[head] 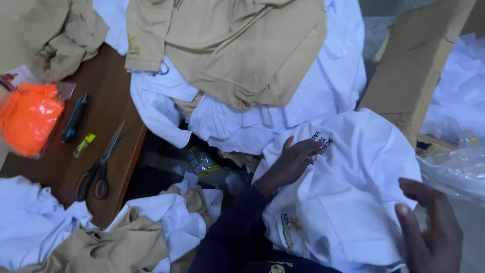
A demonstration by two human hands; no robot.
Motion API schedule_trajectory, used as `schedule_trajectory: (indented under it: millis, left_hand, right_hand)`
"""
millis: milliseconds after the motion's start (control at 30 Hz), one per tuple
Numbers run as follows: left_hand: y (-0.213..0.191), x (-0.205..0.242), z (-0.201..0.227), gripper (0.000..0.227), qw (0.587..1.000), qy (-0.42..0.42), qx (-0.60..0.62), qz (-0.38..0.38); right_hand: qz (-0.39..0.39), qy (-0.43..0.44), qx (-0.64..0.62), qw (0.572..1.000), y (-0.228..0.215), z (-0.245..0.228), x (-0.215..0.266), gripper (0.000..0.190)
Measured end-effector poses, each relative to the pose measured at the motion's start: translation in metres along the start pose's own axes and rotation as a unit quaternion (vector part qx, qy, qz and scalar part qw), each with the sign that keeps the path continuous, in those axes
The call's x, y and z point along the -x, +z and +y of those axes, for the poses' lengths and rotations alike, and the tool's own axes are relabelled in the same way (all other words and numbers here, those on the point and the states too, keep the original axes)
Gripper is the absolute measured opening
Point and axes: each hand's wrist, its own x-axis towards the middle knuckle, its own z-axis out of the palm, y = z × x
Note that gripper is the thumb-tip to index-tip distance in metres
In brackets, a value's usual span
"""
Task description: The person trims excess threads from embroidered logos on white and tan shirts using a small pair of snips.
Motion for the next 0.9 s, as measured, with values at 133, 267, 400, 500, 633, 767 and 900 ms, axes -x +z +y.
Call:
schedule_trajectory:
  millis: [133,267,400,500,633,767,900]
  left_hand:
    - [-0.029,-0.011,0.014,0.039,0.983,0.035,0.154,0.091]
    - [-0.071,-0.037,-0.034,0.035,0.923,-0.044,-0.254,0.284]
    - [-0.112,-0.041,-0.116,0.046,0.905,-0.036,-0.31,0.289]
    - [-0.144,-0.034,-0.05,0.032,0.922,0.043,-0.119,0.366]
    - [-0.146,0.003,0.073,0.024,0.908,0.039,0.028,0.417]
    - [-0.106,0.058,0.164,0.024,0.952,0.119,0.093,0.268]
    - [-0.019,0.086,0.189,0.027,0.913,0.253,0.259,-0.188]
  right_hand:
    - [-0.106,-0.315,0.076,0.94,0.047,0.089,0.032,0.089]
    - [-0.134,-0.384,0.162,0.899,0.107,0.038,-0.008,0.046]
    - [-0.072,-0.273,0.163,0.945,0.111,0.069,-0.048,0.045]
    - [-0.076,-0.208,-0.023,0.975,0.092,0.053,-0.038,0.034]
    - [-0.071,-0.134,-0.143,0.978,0.067,0.006,-0.016,0.027]
    - [-0.27,0.04,-0.589,0.761,0.088,0.022,-0.021,0.076]
    - [-0.277,0.06,-0.613,0.737,0.097,0.066,-0.025,0.086]
